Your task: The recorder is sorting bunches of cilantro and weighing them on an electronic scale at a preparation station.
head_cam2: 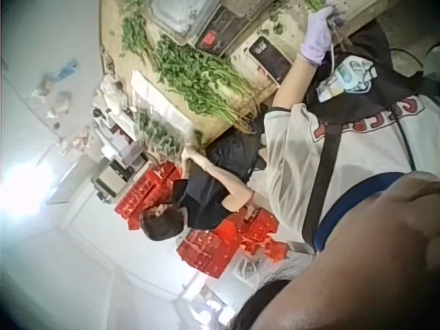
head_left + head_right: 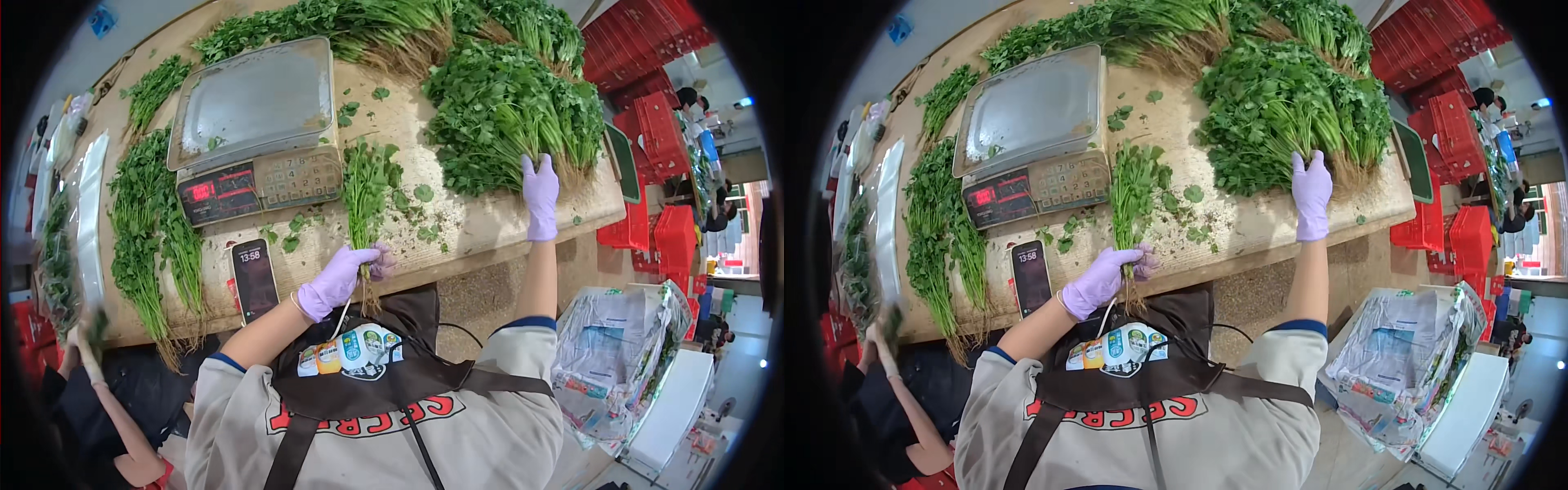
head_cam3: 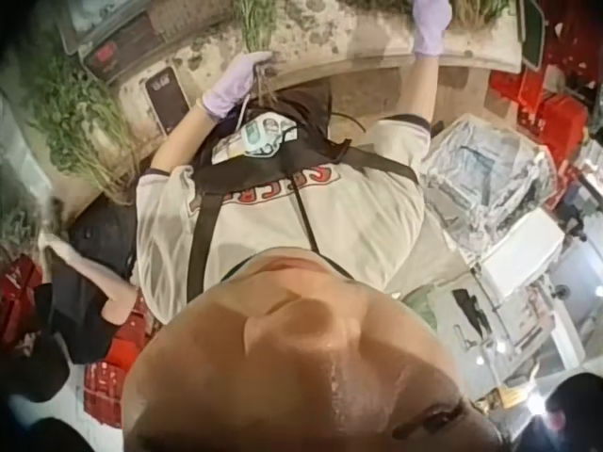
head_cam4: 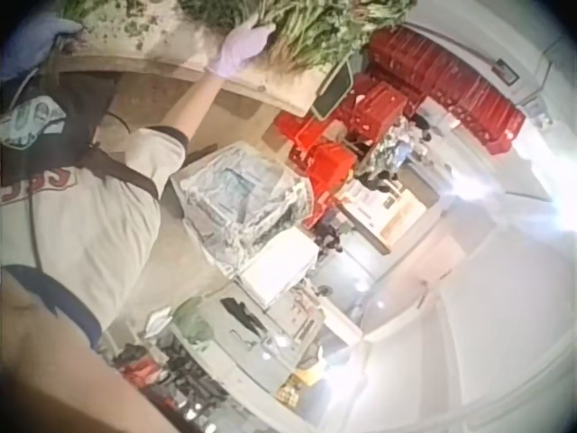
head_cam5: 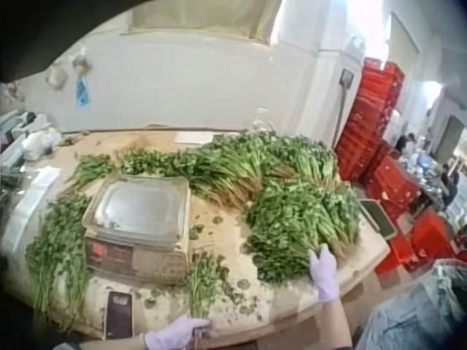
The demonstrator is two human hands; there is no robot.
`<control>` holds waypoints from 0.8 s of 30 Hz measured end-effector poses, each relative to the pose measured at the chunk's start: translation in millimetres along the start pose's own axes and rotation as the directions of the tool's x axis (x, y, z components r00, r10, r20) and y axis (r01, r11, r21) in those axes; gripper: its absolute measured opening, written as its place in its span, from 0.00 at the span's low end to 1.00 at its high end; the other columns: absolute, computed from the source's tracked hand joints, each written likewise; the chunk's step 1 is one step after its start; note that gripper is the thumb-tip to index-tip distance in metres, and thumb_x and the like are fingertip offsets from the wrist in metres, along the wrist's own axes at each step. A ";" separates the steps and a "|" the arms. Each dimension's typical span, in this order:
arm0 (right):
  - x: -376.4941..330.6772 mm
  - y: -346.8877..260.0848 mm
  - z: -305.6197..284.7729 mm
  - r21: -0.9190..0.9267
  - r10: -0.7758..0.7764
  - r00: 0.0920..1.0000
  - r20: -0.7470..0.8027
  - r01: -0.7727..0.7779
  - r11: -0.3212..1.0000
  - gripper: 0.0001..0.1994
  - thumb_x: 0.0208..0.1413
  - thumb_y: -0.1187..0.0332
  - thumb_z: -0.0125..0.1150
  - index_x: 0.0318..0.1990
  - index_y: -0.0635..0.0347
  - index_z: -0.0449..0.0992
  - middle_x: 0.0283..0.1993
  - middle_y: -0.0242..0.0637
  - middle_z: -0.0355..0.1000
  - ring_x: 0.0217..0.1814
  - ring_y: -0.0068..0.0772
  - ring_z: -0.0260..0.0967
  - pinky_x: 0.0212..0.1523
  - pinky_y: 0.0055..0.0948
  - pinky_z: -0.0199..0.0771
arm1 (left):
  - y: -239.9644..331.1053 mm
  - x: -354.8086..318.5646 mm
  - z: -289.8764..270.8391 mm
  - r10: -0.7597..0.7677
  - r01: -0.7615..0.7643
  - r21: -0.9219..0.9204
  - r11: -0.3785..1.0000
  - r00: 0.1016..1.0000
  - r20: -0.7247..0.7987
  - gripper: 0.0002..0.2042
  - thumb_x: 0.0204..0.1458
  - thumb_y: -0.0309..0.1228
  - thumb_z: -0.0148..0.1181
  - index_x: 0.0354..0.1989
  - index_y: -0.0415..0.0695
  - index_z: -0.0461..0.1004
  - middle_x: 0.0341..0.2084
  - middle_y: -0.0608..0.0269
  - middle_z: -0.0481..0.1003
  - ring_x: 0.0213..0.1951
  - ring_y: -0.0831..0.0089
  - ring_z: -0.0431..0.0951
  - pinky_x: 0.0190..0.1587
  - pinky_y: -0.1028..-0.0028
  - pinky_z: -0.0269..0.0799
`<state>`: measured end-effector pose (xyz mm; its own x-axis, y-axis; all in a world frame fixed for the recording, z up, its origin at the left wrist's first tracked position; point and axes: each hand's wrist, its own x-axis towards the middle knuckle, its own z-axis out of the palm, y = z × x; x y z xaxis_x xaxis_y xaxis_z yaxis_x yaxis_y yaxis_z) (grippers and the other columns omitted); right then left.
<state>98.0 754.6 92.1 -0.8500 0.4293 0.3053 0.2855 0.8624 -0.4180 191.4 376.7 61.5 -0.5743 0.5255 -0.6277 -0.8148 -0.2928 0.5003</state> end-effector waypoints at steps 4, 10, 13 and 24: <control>-55.5 -69.4 -15.5 0.456 -0.058 0.997 0.045 0.031 0.889 0.15 0.59 0.61 0.50 0.39 0.68 0.67 0.25 0.44 0.71 0.25 0.38 0.67 0.29 0.35 0.67 | 5.9 10.5 2.9 0.037 -0.037 -0.046 0.998 0.999 -0.016 0.11 0.55 0.28 0.49 0.43 0.35 0.68 0.33 0.51 0.76 0.31 0.68 0.77 0.36 0.73 0.75; -163.9 -146.0 -26.8 0.639 -0.004 0.931 0.365 -0.248 0.728 0.14 0.61 0.62 0.49 0.38 0.68 0.67 0.32 0.32 0.66 0.31 0.21 0.59 0.32 0.21 0.62 | 16.4 24.6 41.9 0.084 -0.054 -0.297 0.953 0.993 0.088 0.16 0.57 0.36 0.50 0.50 0.40 0.67 0.38 0.57 0.75 0.36 0.69 0.77 0.39 0.72 0.74; -198.8 -151.3 -5.1 0.713 -0.027 0.882 0.470 -0.362 0.601 0.17 0.61 0.60 0.48 0.40 0.71 0.67 0.34 0.38 0.67 0.37 0.22 0.60 0.38 0.20 0.61 | 31.2 22.6 60.6 0.062 0.018 -0.444 0.896 0.985 0.163 0.18 0.55 0.41 0.54 0.48 0.42 0.70 0.35 0.61 0.77 0.34 0.71 0.77 0.37 0.73 0.75; -176.1 -118.8 26.5 0.533 0.085 0.586 0.806 -0.780 0.328 0.12 0.58 0.59 0.51 0.35 0.60 0.69 0.23 0.28 0.64 0.23 0.16 0.60 0.21 0.19 0.59 | 18.8 58.7 12.0 0.280 -0.300 0.101 0.948 0.943 0.180 0.09 0.46 0.25 0.60 0.38 0.39 0.75 0.30 0.66 0.77 0.31 0.76 0.76 0.33 0.79 0.72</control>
<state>202.0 569.4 65.3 -0.8306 0.1089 -0.5461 0.5208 -0.1953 -0.8310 143.4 411.6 41.2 -0.7553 0.5573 -0.3450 -0.5924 -0.3553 0.7231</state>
